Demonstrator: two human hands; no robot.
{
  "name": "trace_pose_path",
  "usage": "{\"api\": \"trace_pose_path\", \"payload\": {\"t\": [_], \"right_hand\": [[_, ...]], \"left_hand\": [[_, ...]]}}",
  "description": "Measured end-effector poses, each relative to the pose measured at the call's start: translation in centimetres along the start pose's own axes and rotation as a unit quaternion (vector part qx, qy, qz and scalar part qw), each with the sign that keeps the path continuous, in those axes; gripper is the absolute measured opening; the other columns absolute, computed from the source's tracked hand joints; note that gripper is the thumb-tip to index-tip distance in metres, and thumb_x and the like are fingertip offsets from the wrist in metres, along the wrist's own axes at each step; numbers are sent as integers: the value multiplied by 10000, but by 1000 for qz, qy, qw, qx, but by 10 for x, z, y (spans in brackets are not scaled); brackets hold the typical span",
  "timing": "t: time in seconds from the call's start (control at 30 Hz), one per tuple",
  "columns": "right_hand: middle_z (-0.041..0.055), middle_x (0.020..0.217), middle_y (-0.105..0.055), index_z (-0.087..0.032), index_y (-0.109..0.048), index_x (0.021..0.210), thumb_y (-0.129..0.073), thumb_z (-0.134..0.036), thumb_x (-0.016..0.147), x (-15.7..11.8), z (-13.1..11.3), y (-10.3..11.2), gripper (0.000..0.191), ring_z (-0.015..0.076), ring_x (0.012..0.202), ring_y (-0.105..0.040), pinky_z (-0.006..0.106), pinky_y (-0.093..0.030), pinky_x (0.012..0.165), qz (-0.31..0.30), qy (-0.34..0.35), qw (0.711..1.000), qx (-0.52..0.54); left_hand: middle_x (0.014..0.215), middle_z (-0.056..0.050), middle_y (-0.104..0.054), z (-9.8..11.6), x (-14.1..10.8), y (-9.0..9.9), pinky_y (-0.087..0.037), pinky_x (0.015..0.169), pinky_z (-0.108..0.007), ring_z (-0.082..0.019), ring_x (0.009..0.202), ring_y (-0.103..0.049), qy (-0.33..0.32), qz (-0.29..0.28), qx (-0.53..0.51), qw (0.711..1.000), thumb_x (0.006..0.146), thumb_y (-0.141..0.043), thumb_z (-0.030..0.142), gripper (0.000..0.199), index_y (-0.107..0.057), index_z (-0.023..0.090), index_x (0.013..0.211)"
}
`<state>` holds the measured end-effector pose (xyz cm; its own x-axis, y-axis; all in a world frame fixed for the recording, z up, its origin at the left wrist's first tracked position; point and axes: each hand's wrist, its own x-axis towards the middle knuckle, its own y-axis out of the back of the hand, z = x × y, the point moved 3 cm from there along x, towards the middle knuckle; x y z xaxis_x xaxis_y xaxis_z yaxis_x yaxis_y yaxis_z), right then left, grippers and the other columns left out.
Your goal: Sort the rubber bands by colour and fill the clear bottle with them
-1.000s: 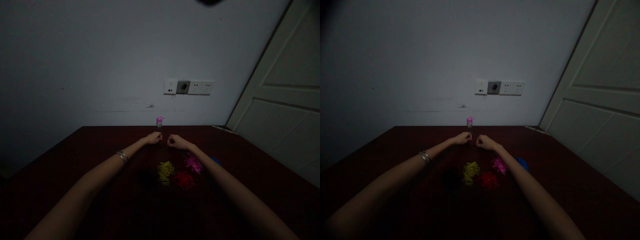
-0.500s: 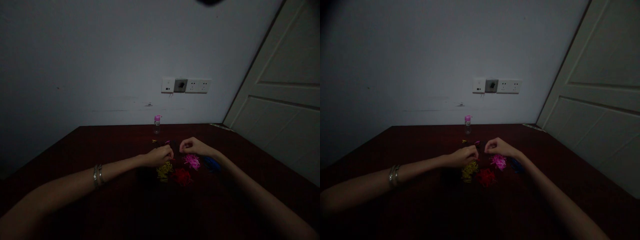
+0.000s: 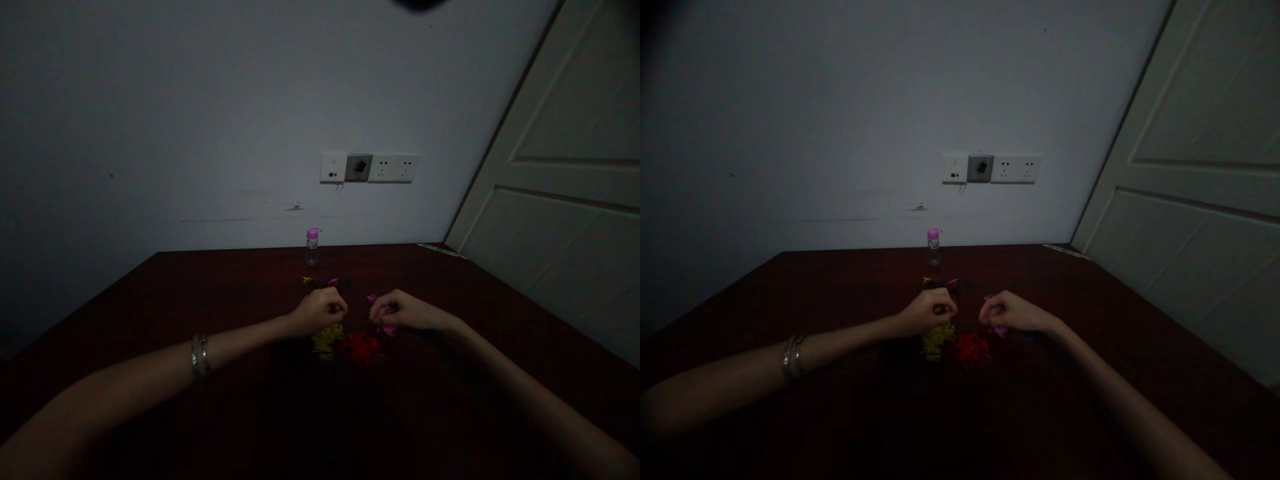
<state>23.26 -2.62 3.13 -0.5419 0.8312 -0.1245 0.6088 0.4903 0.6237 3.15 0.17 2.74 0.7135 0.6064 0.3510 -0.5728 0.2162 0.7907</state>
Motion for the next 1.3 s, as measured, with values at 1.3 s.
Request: {"api": "trace_pose_path", "payload": {"t": [1.3], "right_hand": [[47, 743, -654, -118, -667, 818, -502, -132, 713, 136, 4, 7, 196, 123, 660, -564, 195, -386, 608, 104, 87, 962, -237]], "left_hand": [[855, -27, -630, -101, 34, 28, -421, 637, -225, -156, 793, -578, 274, -7, 141, 951, 707, -523, 200, 135, -624, 190, 795]]}}
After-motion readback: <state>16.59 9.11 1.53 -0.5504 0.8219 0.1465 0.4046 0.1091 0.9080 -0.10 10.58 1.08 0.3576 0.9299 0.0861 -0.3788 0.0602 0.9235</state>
